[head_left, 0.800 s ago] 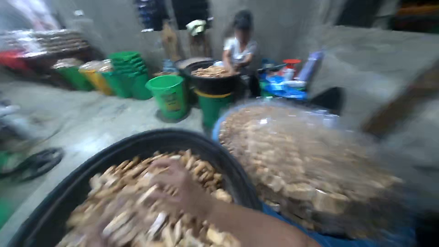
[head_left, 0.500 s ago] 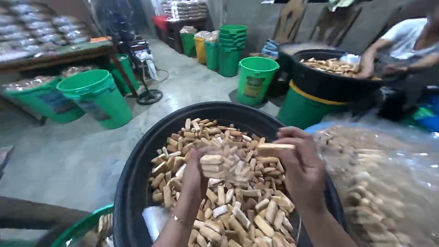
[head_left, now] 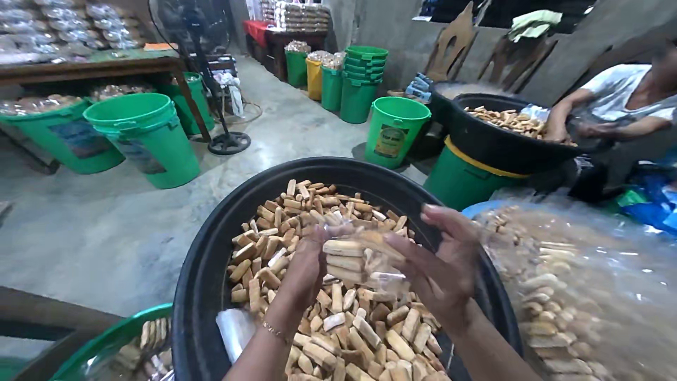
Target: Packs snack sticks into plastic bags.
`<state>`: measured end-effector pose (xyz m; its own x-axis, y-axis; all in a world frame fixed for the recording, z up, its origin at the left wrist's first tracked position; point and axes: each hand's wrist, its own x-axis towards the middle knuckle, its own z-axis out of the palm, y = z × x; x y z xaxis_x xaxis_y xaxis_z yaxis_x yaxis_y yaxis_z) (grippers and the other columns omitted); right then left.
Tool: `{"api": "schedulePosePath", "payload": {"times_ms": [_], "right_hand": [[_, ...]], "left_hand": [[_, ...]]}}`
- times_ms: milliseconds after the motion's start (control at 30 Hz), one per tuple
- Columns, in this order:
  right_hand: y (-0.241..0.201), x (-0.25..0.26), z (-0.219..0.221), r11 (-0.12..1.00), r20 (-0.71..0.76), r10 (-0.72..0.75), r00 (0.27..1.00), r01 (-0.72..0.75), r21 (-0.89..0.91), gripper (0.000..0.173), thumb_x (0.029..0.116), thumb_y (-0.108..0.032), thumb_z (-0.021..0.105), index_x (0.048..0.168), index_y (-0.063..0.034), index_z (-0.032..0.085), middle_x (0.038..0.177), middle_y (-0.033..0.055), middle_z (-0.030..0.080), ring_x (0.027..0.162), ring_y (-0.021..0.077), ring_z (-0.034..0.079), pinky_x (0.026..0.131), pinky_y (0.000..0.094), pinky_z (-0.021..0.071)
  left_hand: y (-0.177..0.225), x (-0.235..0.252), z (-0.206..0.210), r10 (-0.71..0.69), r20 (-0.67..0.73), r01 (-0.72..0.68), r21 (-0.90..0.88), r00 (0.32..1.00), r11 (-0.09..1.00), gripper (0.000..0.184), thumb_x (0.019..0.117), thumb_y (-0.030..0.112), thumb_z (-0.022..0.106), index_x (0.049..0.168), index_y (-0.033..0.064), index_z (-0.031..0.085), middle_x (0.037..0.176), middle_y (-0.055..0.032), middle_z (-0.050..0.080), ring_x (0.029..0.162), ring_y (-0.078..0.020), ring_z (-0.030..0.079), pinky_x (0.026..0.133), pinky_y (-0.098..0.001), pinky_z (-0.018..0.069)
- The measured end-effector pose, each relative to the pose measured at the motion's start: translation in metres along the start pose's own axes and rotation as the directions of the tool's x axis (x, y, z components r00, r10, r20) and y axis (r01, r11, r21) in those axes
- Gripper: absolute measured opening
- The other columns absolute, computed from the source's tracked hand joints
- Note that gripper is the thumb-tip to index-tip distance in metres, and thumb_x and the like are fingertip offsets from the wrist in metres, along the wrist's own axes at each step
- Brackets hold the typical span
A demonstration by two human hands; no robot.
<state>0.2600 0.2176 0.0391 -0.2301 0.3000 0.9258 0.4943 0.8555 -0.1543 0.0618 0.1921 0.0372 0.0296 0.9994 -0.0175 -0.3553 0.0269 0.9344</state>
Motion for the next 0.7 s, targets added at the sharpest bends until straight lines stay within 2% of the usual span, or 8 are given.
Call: {"api": "schedulePosePath", "payload": {"times_ms": [100, 167, 233, 333, 433, 533, 600, 700], "right_hand": [[0.003, 0.001, 0.004, 0.982, 0.279, 0.101, 0.955, -0.141, 0.126, 0.029, 0.1053, -0.034, 0.054, 0.124, -0.0243, 0.073, 0.136, 0.0109, 0.063, 0.13, 0.0214, 0.056, 0.109, 0.0361, 0.0465], [0.001, 0.003, 0.002, 0.96, 0.419, 0.131, 0.899, -0.22, 0.172, 0.033, 0.1058, -0.02, 0.049, 0.127, -0.0102, 0.072, 0.124, 0.0112, 0.072, 0.115, 0.0193, 0.068, 0.101, 0.033, 0.0541], [-0.006, 0.007, 0.004, 0.958, 0.454, 0.127, 0.882, -0.228, 0.176, 0.034, 0.1058, -0.011, 0.045, 0.128, -0.0047, 0.07, 0.123, 0.0092, 0.074, 0.111, 0.0163, 0.071, 0.099, 0.0299, 0.0553], [-0.012, 0.016, 0.003, 0.965, 0.495, 0.164, 0.853, -0.242, 0.097, 0.035, 0.1051, -0.008, 0.045, 0.129, -0.0041, 0.07, 0.119, 0.0116, 0.075, 0.106, 0.0195, 0.074, 0.094, 0.035, 0.059], [-0.011, 0.023, 0.0, 0.965, 0.494, 0.211, 0.843, -0.261, 0.034, 0.033, 0.104, -0.011, 0.047, 0.125, -0.0044, 0.072, 0.111, 0.0126, 0.076, 0.096, 0.0198, 0.074, 0.086, 0.0359, 0.0597], [-0.014, 0.026, 0.012, 0.982, 0.441, 0.158, 0.883, -0.188, 0.025, 0.032, 0.1034, -0.009, 0.05, 0.126, -0.0035, 0.071, 0.111, 0.0131, 0.076, 0.094, 0.0224, 0.075, 0.084, 0.0378, 0.0605], [-0.019, 0.029, 0.022, 0.976, 0.502, 0.17, 0.848, -0.216, 0.035, 0.034, 0.1011, -0.006, 0.053, 0.13, -0.0073, 0.07, 0.104, 0.0142, 0.076, 0.086, 0.0272, 0.075, 0.076, 0.0443, 0.0604], [-0.018, 0.035, 0.032, 0.971, 0.623, 0.195, 0.758, -0.238, -0.014, 0.039, 0.1027, -0.006, 0.053, 0.138, -0.0134, 0.066, 0.109, 0.0156, 0.075, 0.087, 0.0336, 0.074, 0.075, 0.0519, 0.0589]], "left_hand": [[0.003, -0.007, 0.003, -0.013, 0.005, 0.013, -0.013, 1.0, 1.0, 0.052, 0.1127, 0.03, 0.014, 0.121, 0.0045, 0.059, 0.099, 0.0003, 0.071, 0.092, -0.0065, 0.069, 0.085, -0.0271, 0.0588], [0.002, -0.007, 0.002, -0.012, 0.02, 0.011, 0.016, 1.0, 1.0, 0.053, 0.1125, 0.03, 0.015, 0.125, 0.0041, 0.059, 0.101, -0.0007, 0.072, 0.092, -0.0071, 0.07, 0.084, -0.0273, 0.0595], [0.0, -0.006, 0.001, -0.029, 0.049, 0.025, 0.082, 0.998, 0.996, 0.05, 0.1123, 0.03, 0.015, 0.128, 0.0044, 0.055, 0.101, 0.0004, 0.07, 0.091, -0.0052, 0.069, 0.083, -0.0259, 0.0586], [0.01, -0.004, 0.0, -0.051, -0.075, 0.064, 0.18, 0.996, 0.982, 0.048, 0.1134, 0.029, 0.021, 0.127, -0.0008, 0.055, 0.097, -0.0015, 0.065, 0.085, -0.0043, 0.064, 0.078, -0.0242, 0.0555], [0.017, -0.003, -0.011, -0.025, -0.086, 0.037, 0.138, 0.996, 0.99, 0.04, 0.1132, 0.024, 0.023, 0.11, 0.0038, 0.058, 0.08, 0.0045, 0.061, 0.069, -0.0011, 0.06, 0.067, -0.019, 0.0532], [0.006, 0.001, -0.032, 0.084, 0.106, -0.082, -0.026, 0.991, 0.996, 0.036, 0.1088, 0.026, 0.038, 0.131, 0.0072, 0.059, 0.098, 0.002, 0.071, 0.086, -0.0057, 0.068, 0.081, -0.024, 0.0581], [0.003, 0.004, -0.029, 0.092, 0.029, -0.089, -0.099, 0.995, 0.991, 0.028, 0.108, 0.016, 0.041, 0.126, 0.0066, 0.062, 0.094, -0.0018, 0.073, 0.082, -0.0085, 0.07, 0.077, -0.0258, 0.0596], [-0.002, 0.007, -0.023, 0.046, -0.099, -0.063, -0.178, 0.994, 0.982, 0.028, 0.1094, 0.017, 0.04, 0.12, 0.007, 0.063, 0.088, -0.0038, 0.072, 0.076, -0.0106, 0.071, 0.072, -0.0267, 0.0611]]}}
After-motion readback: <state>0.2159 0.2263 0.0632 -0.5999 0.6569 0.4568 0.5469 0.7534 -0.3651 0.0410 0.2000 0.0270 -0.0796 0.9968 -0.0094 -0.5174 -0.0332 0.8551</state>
